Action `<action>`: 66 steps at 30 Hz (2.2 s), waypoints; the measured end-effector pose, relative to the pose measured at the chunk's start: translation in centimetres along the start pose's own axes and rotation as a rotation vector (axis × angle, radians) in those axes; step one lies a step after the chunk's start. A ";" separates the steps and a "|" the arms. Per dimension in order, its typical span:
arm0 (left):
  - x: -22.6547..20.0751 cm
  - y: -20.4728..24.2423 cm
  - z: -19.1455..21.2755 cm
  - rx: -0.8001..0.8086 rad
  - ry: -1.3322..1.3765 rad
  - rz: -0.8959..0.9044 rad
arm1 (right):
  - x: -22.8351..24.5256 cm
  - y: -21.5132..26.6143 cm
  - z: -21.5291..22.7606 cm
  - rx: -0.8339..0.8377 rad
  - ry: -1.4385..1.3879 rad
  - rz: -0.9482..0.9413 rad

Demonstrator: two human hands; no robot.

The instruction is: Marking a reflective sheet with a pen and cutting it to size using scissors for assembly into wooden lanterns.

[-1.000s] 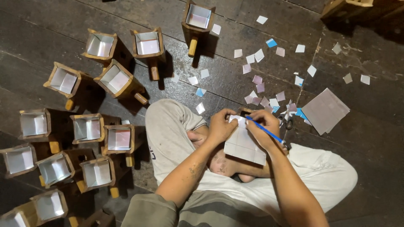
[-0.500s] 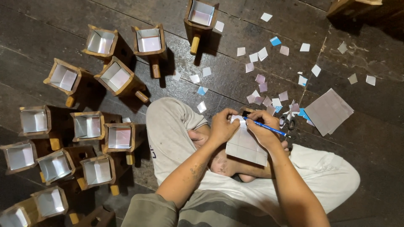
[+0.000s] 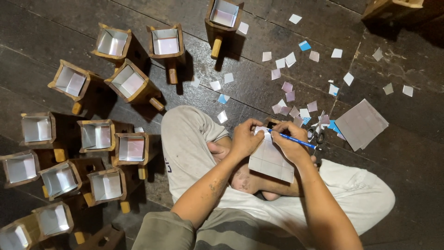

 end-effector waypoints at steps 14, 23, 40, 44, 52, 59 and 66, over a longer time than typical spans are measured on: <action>-0.1 -0.1 0.0 0.002 -0.011 -0.029 | -0.1 0.0 -0.1 0.007 -0.003 -0.024; -0.4 0.3 0.0 0.011 -0.047 -0.048 | -0.3 3.3 2.6 -0.240 -0.043 0.013; 0.2 0.0 -0.2 -0.006 -0.059 -0.041 | -3.0 4.0 3.7 -0.257 -0.217 -0.183; -0.2 0.0 -0.1 -0.006 -0.054 -0.046 | -3.7 4.0 4.0 -0.248 -0.223 -0.181; 0.3 -0.3 -0.2 -0.013 -0.028 -0.032 | -3.1 4.0 4.1 -0.207 -0.219 -0.150; -0.4 0.2 0.1 -0.006 -0.039 -0.029 | -3.7 4.0 4.0 -0.207 -0.229 -0.166; -0.8 0.3 0.1 0.004 -0.051 -0.016 | -3.7 4.0 4.0 -0.190 -0.173 -0.195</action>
Point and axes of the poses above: each hand's wrist, its own y-axis away from the middle knuckle, its own z-axis out of the back of the hand, x = y × z, the point moved 4 cm from there along -y, towards the middle knuckle, and after that the axes turned 11 degrees about x, right-handed, at the moved point
